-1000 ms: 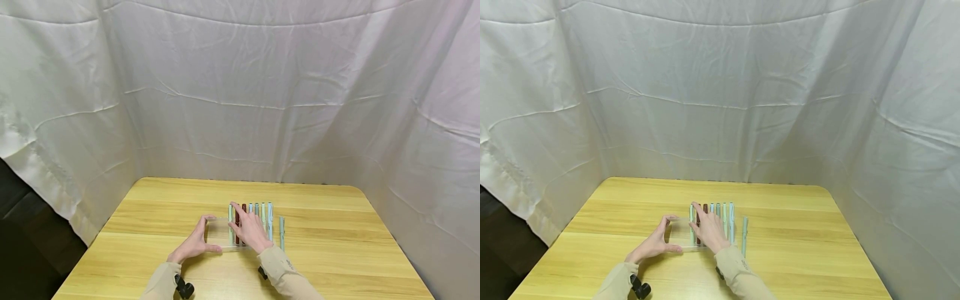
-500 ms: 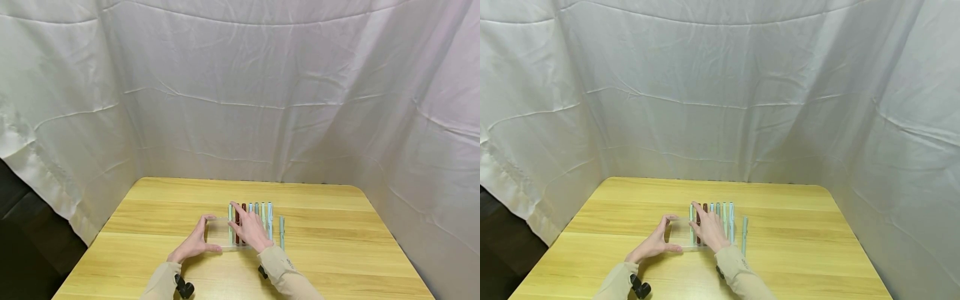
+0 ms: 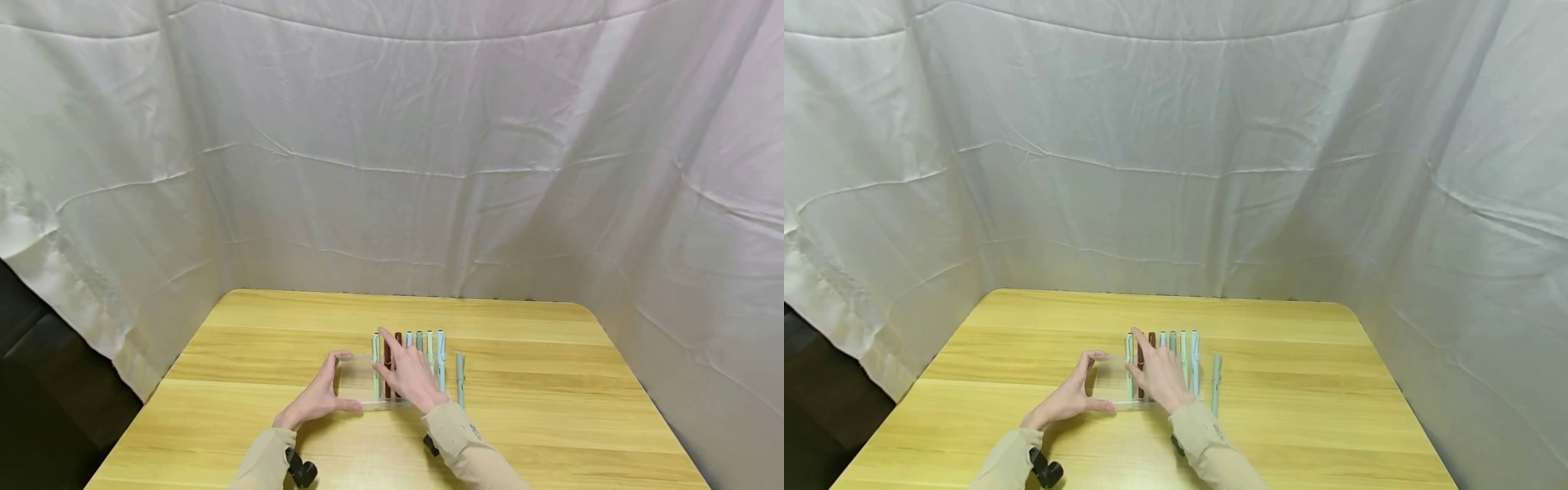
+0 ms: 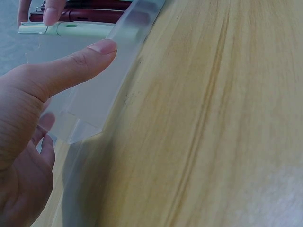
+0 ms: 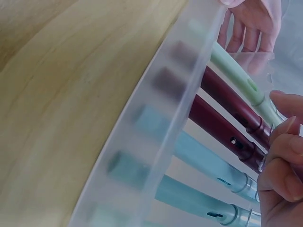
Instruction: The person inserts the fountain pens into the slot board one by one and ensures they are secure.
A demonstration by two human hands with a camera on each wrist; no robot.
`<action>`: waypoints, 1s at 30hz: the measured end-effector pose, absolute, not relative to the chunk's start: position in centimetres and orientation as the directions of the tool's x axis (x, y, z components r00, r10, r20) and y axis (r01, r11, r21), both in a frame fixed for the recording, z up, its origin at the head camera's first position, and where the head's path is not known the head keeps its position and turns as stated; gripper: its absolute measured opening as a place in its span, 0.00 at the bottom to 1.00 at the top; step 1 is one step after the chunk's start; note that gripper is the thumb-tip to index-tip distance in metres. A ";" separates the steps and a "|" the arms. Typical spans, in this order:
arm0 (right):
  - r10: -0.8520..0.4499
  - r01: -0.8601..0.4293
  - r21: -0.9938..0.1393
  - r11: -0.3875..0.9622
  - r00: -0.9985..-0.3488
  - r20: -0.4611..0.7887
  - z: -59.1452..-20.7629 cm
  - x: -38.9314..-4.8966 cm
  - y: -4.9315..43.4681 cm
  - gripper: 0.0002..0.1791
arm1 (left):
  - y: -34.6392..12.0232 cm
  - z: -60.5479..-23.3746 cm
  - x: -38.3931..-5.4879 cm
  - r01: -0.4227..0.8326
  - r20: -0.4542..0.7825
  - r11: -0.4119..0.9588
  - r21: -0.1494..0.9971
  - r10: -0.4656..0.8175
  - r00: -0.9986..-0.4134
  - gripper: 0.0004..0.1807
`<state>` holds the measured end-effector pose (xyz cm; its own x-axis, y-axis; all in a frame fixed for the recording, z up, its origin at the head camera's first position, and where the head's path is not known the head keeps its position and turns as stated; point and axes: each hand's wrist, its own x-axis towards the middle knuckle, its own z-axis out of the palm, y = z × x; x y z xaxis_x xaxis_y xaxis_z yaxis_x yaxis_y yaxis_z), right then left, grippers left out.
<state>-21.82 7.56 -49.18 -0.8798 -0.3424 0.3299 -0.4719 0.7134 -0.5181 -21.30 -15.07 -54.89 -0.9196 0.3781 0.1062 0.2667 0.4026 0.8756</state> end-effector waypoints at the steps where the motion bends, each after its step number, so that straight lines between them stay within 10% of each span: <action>1: -0.344 -0.472 -0.526 0.708 -0.880 0.327 -49.1 -21.8 7.6 0.40 | -15.1 -54.9 -21.3 0.267 0.107 0.403 0.876 0.377 -0.920 0.56; 19: -0.101 -0.486 -0.783 0.389 -0.867 0.488 -50.5 -21.8 16.0 0.32 | -15.0 -54.8 -21.1 0.232 0.073 0.411 0.882 0.367 -0.927 0.57; 30: 0.028 -0.156 -0.909 0.385 -0.983 0.181 -53.4 -23.1 23.1 0.31 | -15.0 -54.9 -21.1 0.241 0.082 0.416 0.877 0.365 -0.927 0.57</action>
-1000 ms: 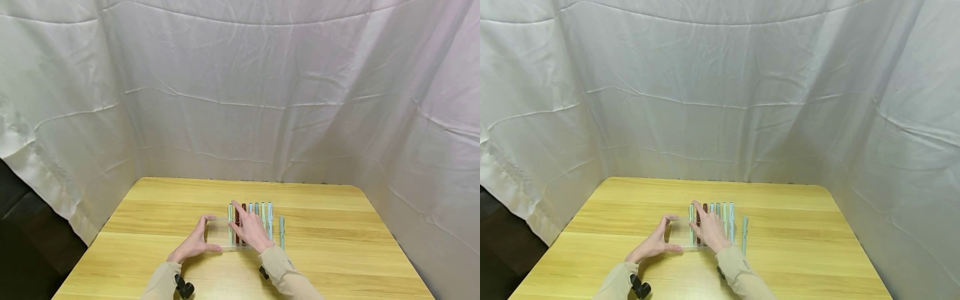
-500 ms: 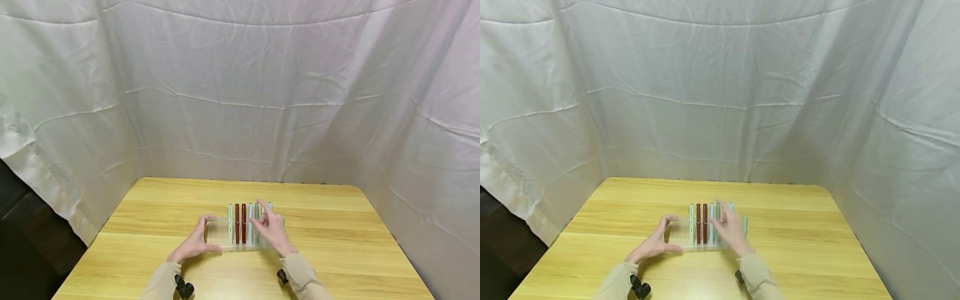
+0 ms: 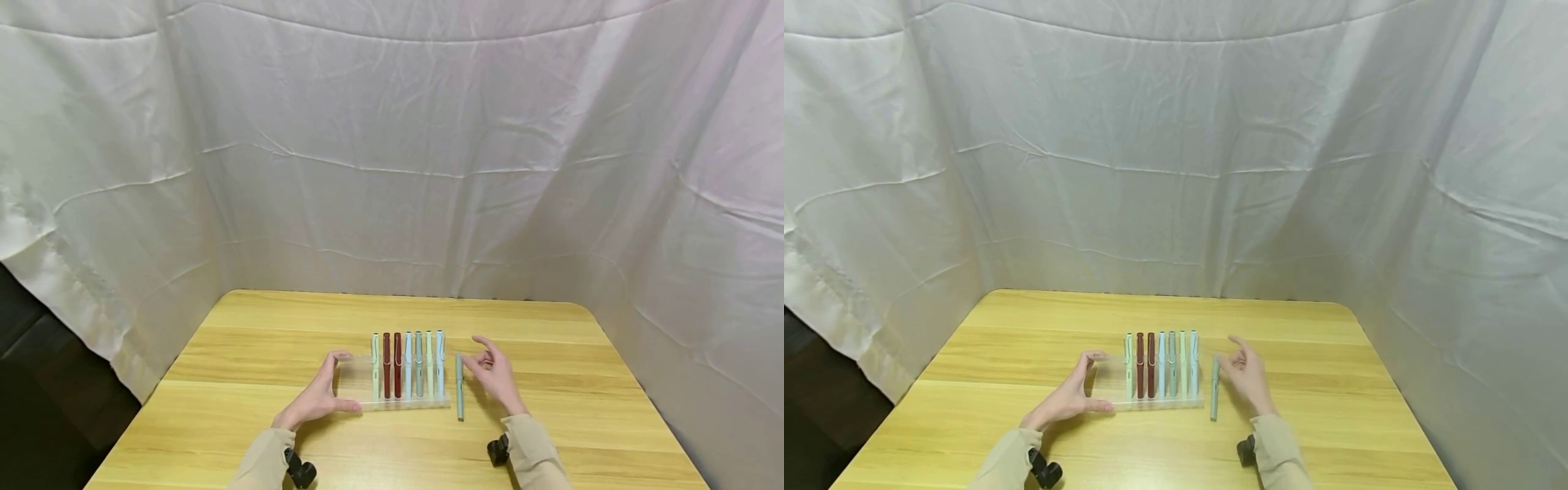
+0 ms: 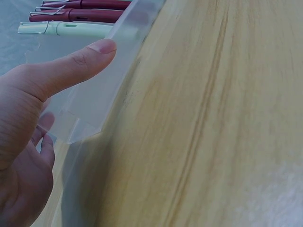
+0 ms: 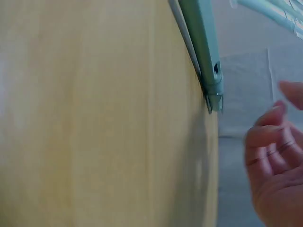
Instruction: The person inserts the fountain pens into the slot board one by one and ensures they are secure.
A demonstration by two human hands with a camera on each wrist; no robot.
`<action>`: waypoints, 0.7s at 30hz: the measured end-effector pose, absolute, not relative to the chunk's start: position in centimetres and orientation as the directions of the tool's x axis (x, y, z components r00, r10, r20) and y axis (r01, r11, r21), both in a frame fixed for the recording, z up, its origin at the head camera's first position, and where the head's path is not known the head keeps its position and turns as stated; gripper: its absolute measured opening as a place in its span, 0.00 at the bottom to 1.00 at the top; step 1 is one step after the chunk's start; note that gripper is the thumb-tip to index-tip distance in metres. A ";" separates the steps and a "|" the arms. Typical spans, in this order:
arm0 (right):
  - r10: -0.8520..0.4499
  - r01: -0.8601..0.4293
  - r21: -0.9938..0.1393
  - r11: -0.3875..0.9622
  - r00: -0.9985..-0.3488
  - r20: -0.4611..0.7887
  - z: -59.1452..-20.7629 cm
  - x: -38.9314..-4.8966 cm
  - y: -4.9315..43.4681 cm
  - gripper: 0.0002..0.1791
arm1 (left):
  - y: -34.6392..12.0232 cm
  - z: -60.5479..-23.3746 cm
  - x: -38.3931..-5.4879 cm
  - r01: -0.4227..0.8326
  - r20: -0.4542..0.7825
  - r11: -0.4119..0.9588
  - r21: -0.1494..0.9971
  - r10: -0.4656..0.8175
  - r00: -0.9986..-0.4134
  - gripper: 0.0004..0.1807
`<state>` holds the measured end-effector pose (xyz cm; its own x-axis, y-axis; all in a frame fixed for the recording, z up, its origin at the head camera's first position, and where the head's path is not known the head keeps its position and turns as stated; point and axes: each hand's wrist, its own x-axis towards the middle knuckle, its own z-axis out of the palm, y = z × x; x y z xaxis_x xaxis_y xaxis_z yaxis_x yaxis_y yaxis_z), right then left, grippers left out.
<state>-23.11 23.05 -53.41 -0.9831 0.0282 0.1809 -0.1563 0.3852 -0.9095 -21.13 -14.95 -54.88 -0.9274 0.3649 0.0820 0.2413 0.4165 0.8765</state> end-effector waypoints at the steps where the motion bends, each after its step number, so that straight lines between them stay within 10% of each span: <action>1: 0.023 -0.133 -0.912 0.389 -0.988 0.153 -53.6 -23.2 23.4 0.31 | -15.0 -54.9 -21.1 0.241 0.082 0.416 0.877 0.365 -0.927 0.57; 21: -0.133 -0.042 -0.873 0.486 -0.991 -0.027 -54.1 -23.4 24.4 0.34 | -14.9 -54.8 -21.1 0.229 0.073 0.406 0.885 0.365 -0.928 0.57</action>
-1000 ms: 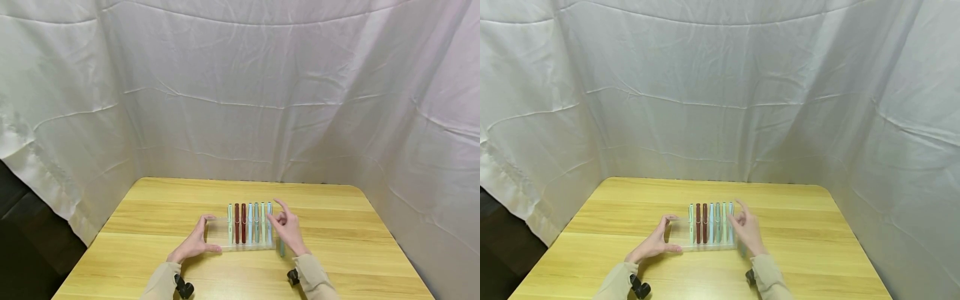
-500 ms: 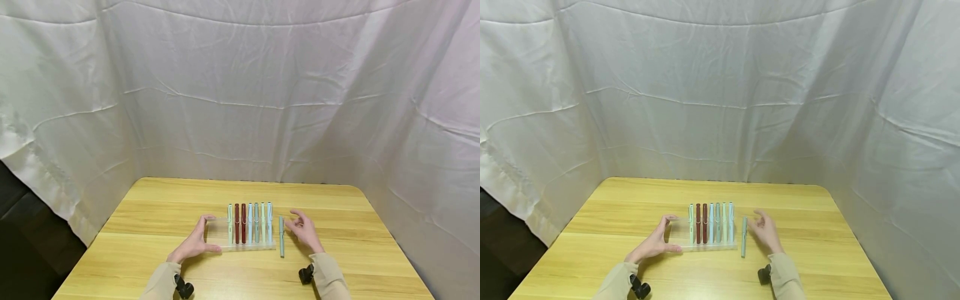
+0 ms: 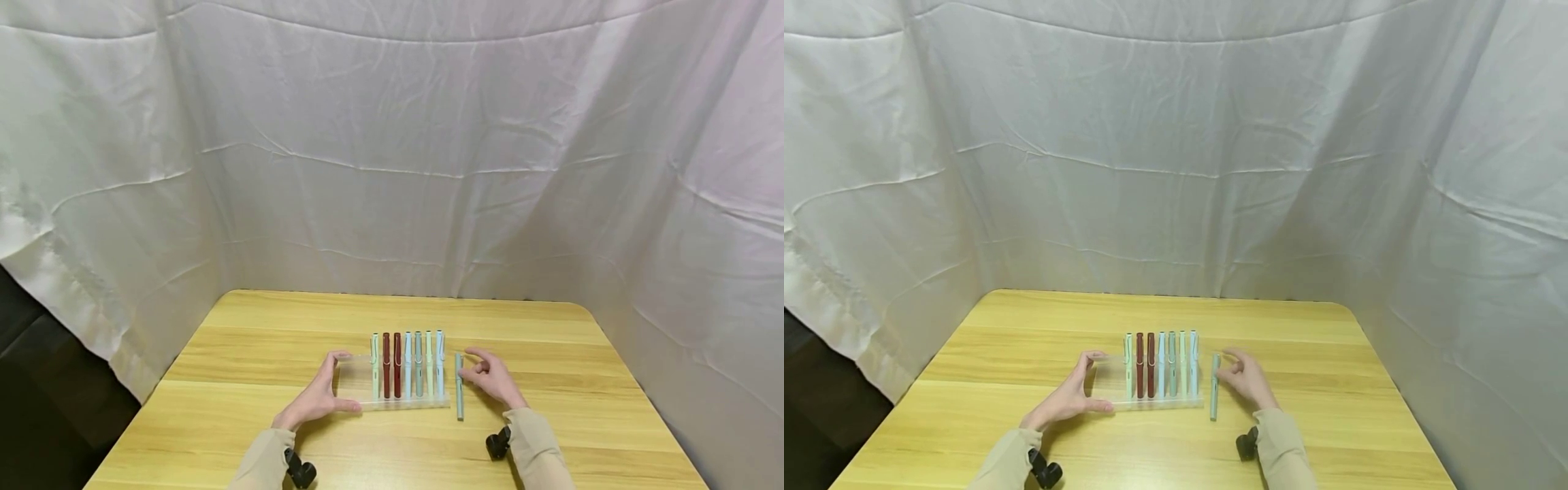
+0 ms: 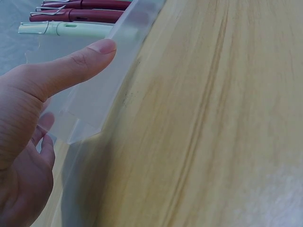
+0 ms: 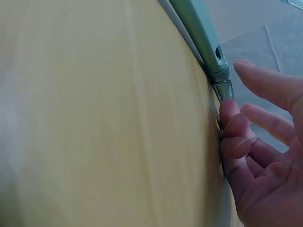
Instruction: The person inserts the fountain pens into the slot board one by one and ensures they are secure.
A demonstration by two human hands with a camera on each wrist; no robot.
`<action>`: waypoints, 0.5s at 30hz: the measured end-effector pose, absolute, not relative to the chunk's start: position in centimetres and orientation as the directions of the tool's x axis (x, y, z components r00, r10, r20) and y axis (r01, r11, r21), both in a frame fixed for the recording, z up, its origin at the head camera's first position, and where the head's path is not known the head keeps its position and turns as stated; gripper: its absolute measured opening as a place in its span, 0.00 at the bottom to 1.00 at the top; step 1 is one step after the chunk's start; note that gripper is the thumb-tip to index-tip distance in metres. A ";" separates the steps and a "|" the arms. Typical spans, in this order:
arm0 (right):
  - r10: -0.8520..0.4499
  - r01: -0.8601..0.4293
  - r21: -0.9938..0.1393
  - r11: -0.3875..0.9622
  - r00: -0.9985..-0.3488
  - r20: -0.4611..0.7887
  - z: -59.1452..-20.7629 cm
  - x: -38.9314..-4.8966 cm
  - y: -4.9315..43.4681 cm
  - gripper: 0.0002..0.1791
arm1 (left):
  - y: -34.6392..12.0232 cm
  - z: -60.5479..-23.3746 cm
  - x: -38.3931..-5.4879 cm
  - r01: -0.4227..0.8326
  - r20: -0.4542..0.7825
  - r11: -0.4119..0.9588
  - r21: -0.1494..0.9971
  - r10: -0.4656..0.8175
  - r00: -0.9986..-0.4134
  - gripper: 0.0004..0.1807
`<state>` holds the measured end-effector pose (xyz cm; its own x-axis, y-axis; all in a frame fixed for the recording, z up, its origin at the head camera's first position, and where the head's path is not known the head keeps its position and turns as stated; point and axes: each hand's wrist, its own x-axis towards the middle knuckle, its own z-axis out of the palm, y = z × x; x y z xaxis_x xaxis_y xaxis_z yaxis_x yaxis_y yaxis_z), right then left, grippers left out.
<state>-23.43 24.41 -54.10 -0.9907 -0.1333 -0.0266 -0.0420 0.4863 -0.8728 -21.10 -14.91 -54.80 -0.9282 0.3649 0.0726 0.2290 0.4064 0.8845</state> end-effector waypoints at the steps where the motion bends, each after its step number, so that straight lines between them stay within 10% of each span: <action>1: -0.141 -0.043 -0.873 0.485 -0.990 -0.029 -54.1 -23.5 24.4 0.34 | -14.9 -54.8 -21.1 0.230 0.073 0.408 0.884 0.364 -0.929 0.57; 15: -0.291 -0.177 -0.861 0.476 -0.956 0.035 -54.4 -23.8 24.8 0.36 | -14.9 -54.8 -21.1 0.244 0.088 0.404 0.882 0.366 -0.926 0.57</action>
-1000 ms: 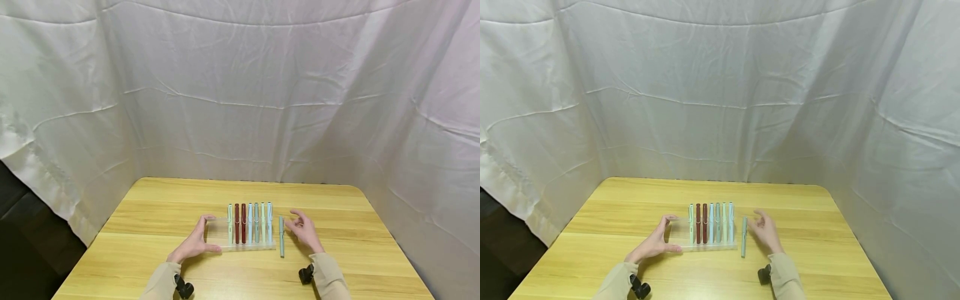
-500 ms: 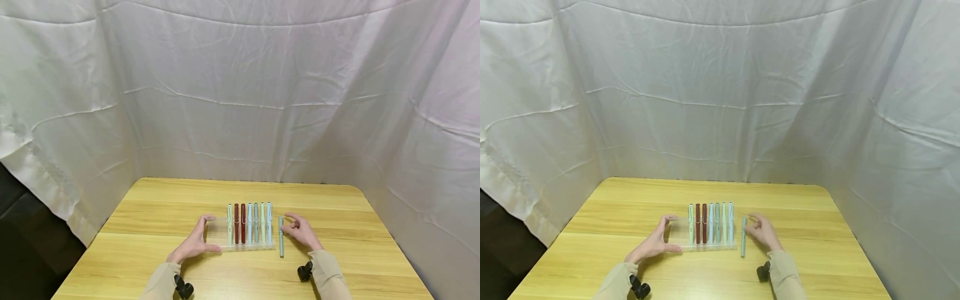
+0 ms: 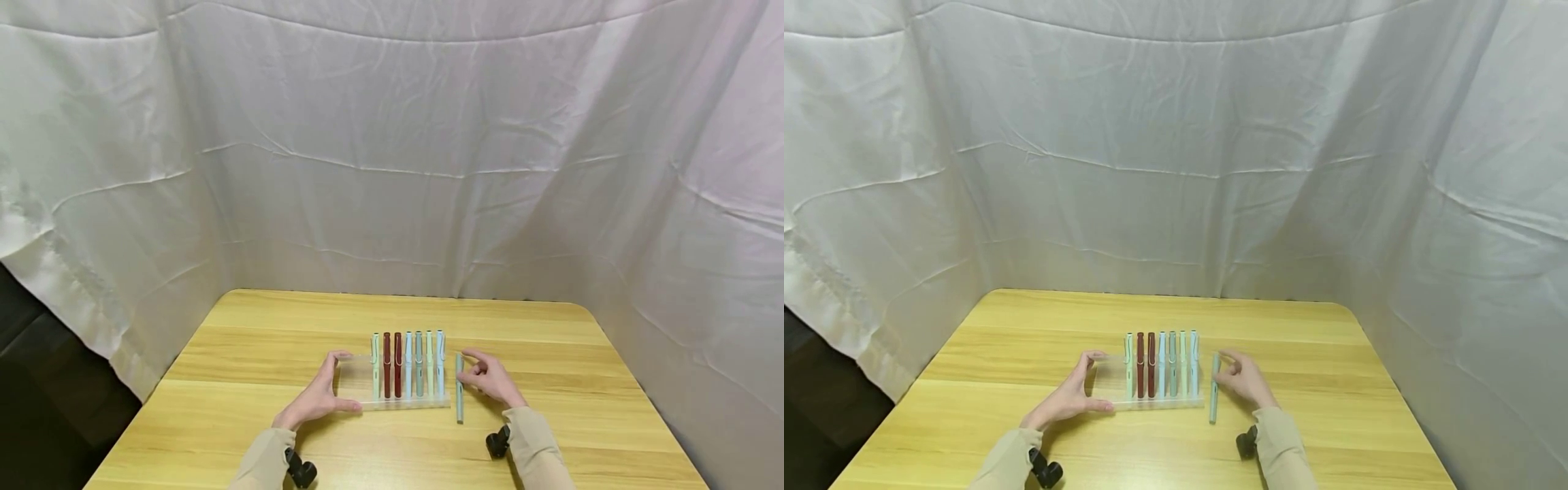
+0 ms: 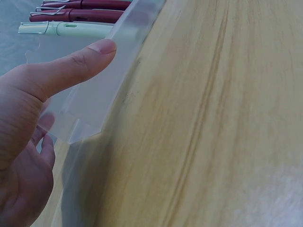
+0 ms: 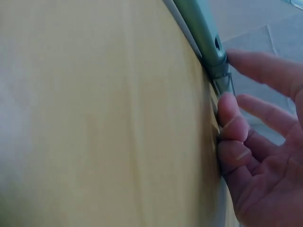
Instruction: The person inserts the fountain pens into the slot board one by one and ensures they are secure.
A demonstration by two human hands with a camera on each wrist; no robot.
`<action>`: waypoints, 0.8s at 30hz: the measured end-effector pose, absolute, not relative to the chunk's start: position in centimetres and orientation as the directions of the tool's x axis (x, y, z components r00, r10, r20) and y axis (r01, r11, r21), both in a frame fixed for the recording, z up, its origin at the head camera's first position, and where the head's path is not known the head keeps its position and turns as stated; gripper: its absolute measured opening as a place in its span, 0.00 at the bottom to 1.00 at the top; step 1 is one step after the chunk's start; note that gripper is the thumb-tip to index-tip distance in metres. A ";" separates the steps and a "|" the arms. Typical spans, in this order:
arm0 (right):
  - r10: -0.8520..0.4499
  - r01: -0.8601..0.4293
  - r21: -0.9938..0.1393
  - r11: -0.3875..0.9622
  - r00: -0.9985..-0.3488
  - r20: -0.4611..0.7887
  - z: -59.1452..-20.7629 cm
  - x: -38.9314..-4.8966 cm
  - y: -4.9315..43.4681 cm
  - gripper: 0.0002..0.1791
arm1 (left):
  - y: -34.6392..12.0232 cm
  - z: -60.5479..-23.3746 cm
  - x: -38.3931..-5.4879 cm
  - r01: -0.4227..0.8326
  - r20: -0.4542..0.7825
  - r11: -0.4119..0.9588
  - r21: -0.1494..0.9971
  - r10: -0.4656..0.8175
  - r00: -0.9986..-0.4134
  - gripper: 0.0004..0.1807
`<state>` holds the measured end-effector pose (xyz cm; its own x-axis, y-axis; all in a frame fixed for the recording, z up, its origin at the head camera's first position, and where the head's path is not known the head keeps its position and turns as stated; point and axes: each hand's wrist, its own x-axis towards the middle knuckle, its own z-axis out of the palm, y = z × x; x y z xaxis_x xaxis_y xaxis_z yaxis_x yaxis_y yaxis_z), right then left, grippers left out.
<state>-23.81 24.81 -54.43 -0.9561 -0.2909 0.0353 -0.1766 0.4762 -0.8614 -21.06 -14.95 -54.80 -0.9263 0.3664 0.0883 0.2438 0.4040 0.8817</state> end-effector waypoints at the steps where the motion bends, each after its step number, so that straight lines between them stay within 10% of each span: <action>1: -0.303 -0.177 -0.862 0.474 -0.952 0.029 -54.3 -23.8 24.8 0.36 | -15.0 -54.8 -21.1 0.245 0.089 0.404 0.881 0.366 -0.926 0.57; 24: -0.297 -0.091 -0.846 0.525 -0.951 -0.082 -53.9 -23.9 24.6 0.40 | -14.9 -54.9 -21.1 0.241 0.085 0.401 0.884 0.368 -0.926 0.58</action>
